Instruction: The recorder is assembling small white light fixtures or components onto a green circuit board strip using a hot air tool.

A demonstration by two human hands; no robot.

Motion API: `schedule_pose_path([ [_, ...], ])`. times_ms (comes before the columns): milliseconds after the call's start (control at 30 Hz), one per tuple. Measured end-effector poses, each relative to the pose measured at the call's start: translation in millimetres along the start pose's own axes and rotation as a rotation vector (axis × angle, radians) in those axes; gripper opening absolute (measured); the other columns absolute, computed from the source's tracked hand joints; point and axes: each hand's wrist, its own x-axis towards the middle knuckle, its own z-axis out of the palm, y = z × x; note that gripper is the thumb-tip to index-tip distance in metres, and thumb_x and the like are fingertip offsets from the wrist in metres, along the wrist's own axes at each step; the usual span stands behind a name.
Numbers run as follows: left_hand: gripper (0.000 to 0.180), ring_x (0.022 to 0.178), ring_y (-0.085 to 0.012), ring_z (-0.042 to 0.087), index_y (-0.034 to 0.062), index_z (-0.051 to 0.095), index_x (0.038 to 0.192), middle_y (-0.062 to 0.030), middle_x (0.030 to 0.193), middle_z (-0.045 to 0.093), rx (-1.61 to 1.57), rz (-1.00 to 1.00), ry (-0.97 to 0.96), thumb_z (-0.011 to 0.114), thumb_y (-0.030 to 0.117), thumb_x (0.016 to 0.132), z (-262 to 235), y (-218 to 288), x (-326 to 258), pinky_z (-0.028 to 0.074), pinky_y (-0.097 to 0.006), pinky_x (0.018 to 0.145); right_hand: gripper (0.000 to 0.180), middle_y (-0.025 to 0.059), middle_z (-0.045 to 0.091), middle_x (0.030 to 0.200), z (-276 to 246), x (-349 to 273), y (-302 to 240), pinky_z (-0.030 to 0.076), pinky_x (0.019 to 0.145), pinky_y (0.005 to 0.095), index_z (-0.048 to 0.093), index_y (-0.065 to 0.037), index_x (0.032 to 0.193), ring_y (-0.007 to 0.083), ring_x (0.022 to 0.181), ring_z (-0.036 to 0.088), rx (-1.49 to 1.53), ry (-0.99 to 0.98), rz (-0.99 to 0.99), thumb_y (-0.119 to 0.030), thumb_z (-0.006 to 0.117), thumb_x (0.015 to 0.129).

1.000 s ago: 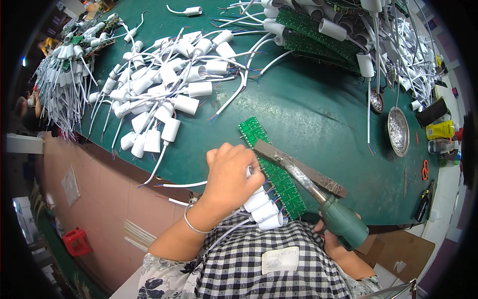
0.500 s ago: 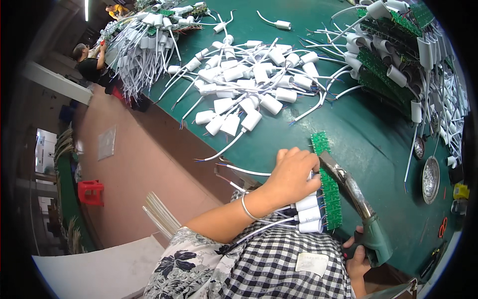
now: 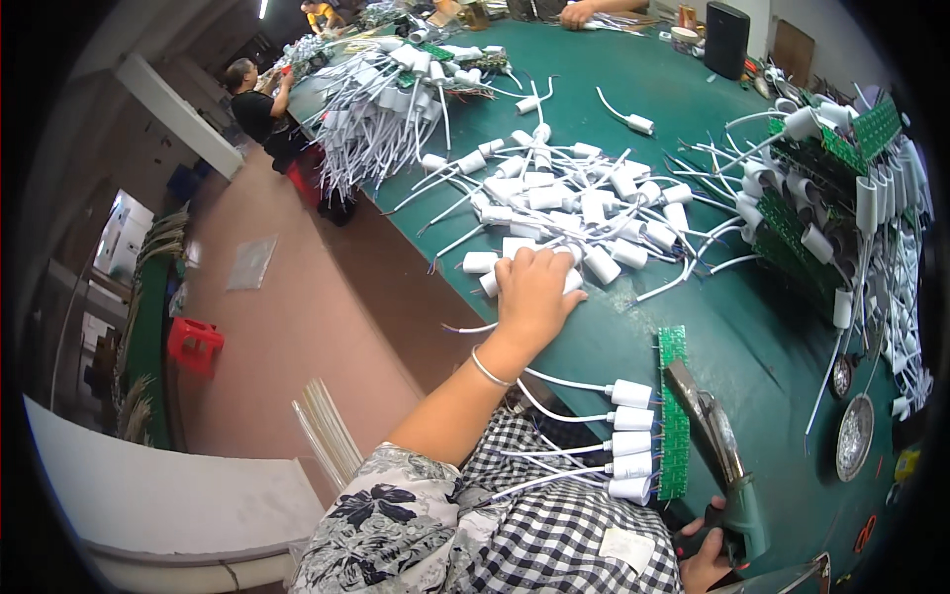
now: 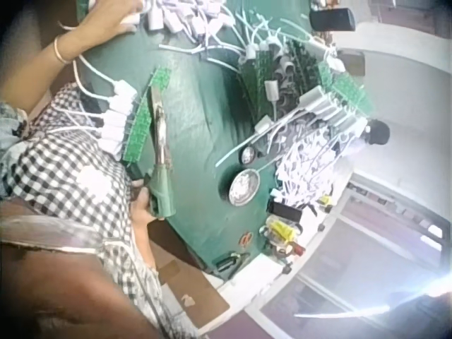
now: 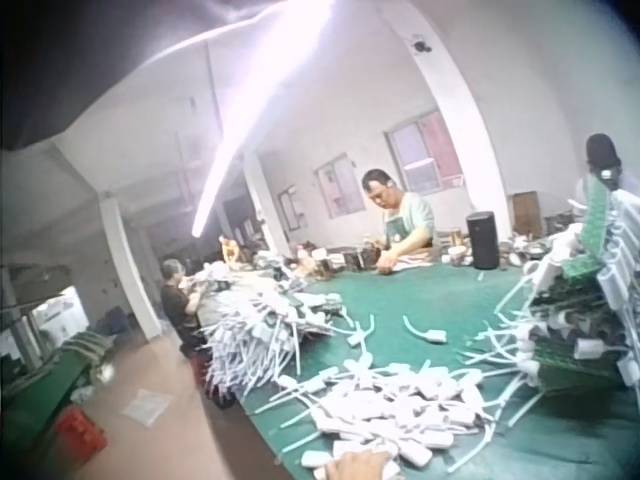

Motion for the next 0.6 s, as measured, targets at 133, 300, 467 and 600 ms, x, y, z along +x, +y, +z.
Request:
schedule_pose_path([
  [133, 0.035, 0.089, -0.0313, 0.056, 0.0076, 0.060, 0.103, -0.0088, 0.095, 0.060, -0.285, 0.053, -0.050, 0.074, 0.019, 0.073, -12, 3, -2, 0.040, -0.043, 0.077, 0.051, 0.0157, 0.053, 0.125, 24, 5, -13, 0.046, 0.078, 0.0332, 0.037, -0.007, 0.136, 0.0178, 0.083, 0.058, 0.241, 0.139, -0.270, -0.031, 0.052, 0.094],
  [300, 0.024, 0.084, -0.0343, 0.058, 0.0050, 0.058, 0.097, -0.0127, 0.092, 0.057, -0.586, 0.091, -0.152, 0.068, 0.013, 0.076, -15, 49, -5, 0.047, -0.041, 0.072, 0.046, 0.0177, 0.059, 0.114, 35, 5, -11, 0.049, 0.058, 0.0294, 0.043, 0.005, 0.127, 0.0183, 0.065, 0.058, 0.366, 0.191, -0.365, -0.020, 0.056, 0.090],
  [467, 0.013, 0.077, -0.0337, 0.058, 0.0067, 0.060, 0.089, -0.0120, 0.085, 0.057, -0.696, 0.084, -0.333, 0.065, 0.012, 0.078, 6, 63, -26, 0.048, -0.041, 0.067, 0.047, 0.0181, 0.059, 0.113, 44, 11, -32, 0.050, 0.058, 0.0304, 0.043, 0.005, 0.127, 0.0192, 0.066, 0.059, 0.419, 0.217, -0.445, -0.019, 0.058, 0.090],
  [600, 0.011, 0.073, -0.0309, 0.058, 0.0056, 0.062, 0.084, -0.0111, 0.080, 0.058, -0.755, 0.092, -0.387, 0.068, 0.008, 0.076, 4, 71, -23, 0.047, -0.038, 0.065, 0.045, 0.0177, 0.060, 0.111, 41, 9, -46, 0.051, 0.060, 0.0307, 0.045, 0.006, 0.127, 0.0196, 0.067, 0.060, 0.421, 0.176, -0.413, -0.016, 0.058, 0.089],
])
